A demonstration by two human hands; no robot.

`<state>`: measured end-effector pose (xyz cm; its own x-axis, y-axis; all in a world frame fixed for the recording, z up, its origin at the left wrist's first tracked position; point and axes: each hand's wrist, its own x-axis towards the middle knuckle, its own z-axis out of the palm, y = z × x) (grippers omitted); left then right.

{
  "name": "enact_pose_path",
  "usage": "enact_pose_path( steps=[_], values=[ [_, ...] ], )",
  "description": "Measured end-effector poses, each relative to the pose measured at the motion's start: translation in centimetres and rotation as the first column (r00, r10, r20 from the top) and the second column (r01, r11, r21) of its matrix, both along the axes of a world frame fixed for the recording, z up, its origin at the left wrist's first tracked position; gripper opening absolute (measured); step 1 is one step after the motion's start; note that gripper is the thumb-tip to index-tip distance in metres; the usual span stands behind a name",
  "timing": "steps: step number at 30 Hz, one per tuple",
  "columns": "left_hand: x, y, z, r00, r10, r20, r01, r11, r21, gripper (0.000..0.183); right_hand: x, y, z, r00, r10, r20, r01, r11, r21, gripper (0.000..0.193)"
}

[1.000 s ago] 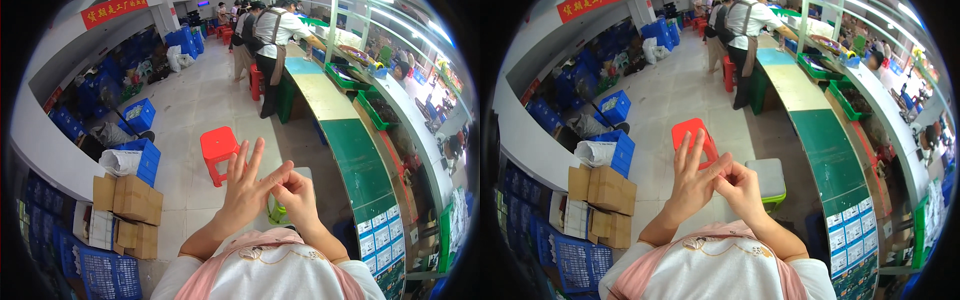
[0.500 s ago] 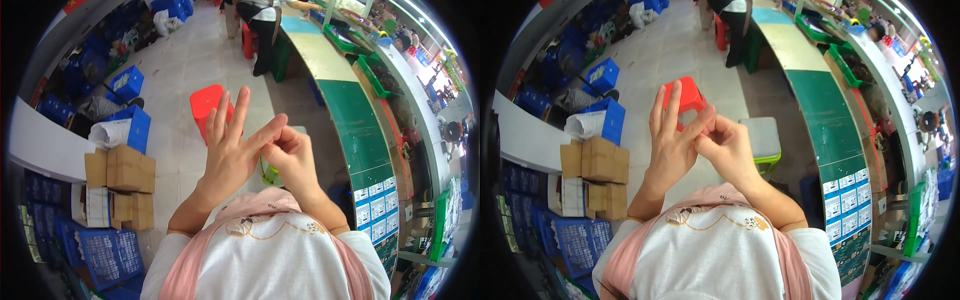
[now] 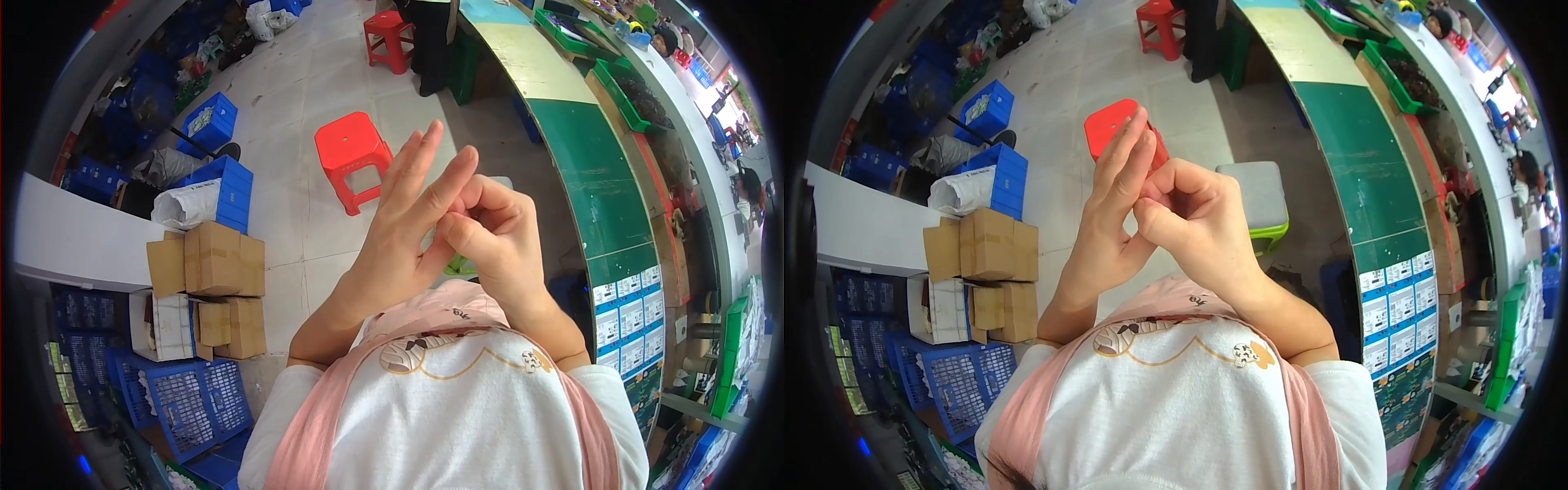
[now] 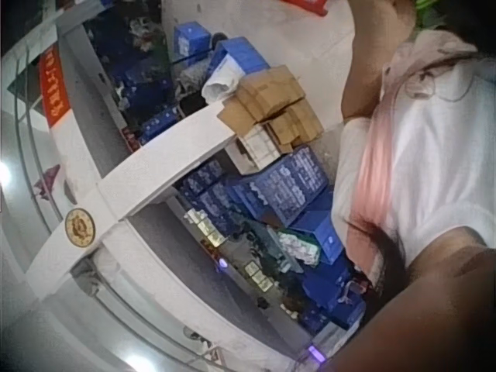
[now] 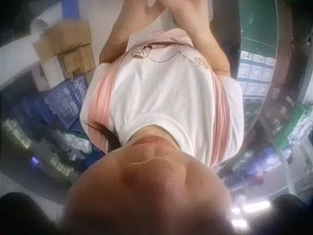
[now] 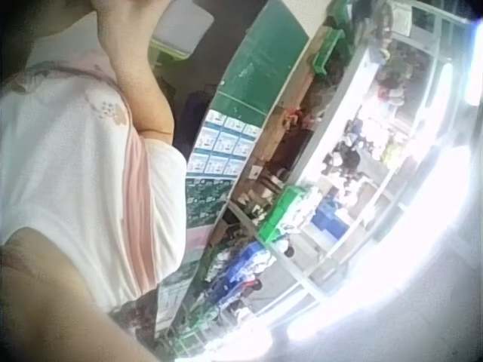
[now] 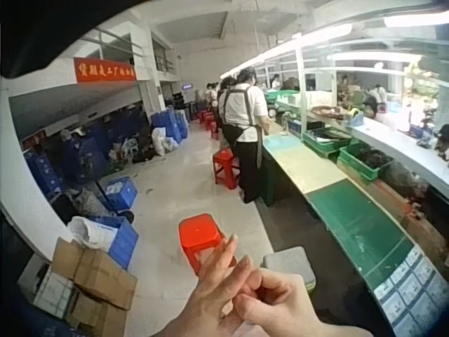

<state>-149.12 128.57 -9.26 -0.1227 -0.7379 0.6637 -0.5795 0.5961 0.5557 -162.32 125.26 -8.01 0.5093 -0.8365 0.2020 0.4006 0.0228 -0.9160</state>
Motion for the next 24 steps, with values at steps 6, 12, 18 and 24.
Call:
enact_pose_path(
  steps=[6, 12, 18, 24],
  values=[
    [-0.2, 0.15, 0.18, 0.977, -0.154, -0.149, 0.171, 0.98, 0.106, 0.078, -0.41, 0.01, -0.08, 1.0, 0.014, 0.008, -0.014, 1.0, 0.012, 0.003],
    [-0.11, 0.33, -0.04, 0.906, -0.261, -0.333, 0.324, 0.935, 0.147, 0.08, -0.28, 0.25, 0.07, 0.998, 0.054, 0.015, -0.055, 0.997, 0.049, 0.007],
    [0.09, 0.48, 0.38, 0.958, -0.168, -0.231, 0.21, 0.963, 0.167, 0.077, -0.25, 0.36, 0.2, 0.998, 0.056, -0.013, -0.055, 0.998, 0.034, 0.011],
    [0.01, -0.04, 0.02, 0.989, -0.121, -0.083, 0.126, 0.991, 0.049, 0.076, -0.3, 0.42, 0.38, 0.996, 0.09, 0.001, -0.089, 0.99, 0.106, 0.011]
  ],
)
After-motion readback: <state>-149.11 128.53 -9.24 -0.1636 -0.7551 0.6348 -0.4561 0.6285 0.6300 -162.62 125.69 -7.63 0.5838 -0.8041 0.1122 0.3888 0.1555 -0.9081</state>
